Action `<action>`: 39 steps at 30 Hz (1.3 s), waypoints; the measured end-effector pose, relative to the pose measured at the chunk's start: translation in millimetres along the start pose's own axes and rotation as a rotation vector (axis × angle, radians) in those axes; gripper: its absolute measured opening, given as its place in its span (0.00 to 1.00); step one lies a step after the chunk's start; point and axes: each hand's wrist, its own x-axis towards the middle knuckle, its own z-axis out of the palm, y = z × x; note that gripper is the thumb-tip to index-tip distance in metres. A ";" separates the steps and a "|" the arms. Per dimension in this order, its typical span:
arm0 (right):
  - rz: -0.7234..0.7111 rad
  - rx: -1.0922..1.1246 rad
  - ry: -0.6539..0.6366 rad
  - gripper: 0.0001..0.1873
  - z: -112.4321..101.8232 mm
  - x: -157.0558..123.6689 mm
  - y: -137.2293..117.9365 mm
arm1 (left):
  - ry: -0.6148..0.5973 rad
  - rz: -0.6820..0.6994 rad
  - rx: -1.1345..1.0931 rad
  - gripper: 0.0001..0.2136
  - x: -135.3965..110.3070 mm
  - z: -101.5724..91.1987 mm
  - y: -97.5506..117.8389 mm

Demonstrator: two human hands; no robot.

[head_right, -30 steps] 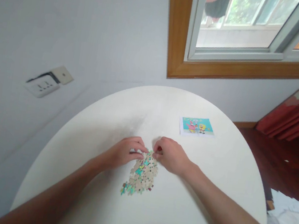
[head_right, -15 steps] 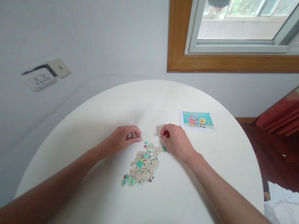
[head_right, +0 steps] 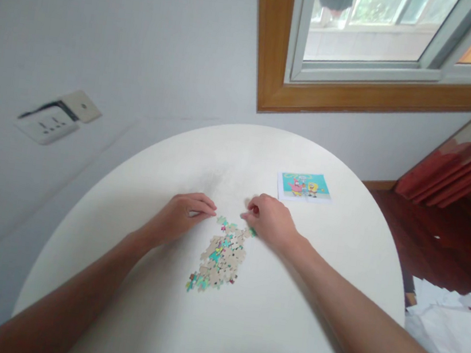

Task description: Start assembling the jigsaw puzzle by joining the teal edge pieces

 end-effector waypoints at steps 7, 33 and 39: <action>-0.007 -0.026 0.016 0.05 4.7 -0.7 -3.1 | -0.036 0.022 -0.001 0.18 0.0 0.2 -1.9; -0.088 0.042 -0.011 0.09 -1.4 -1.4 -1.9 | -0.104 0.017 0.195 0.05 -4.0 1.2 6.4; -0.087 0.012 -0.148 0.06 -12.5 -6.2 -6.8 | -0.001 -0.034 0.167 0.04 -1.8 -7.8 1.9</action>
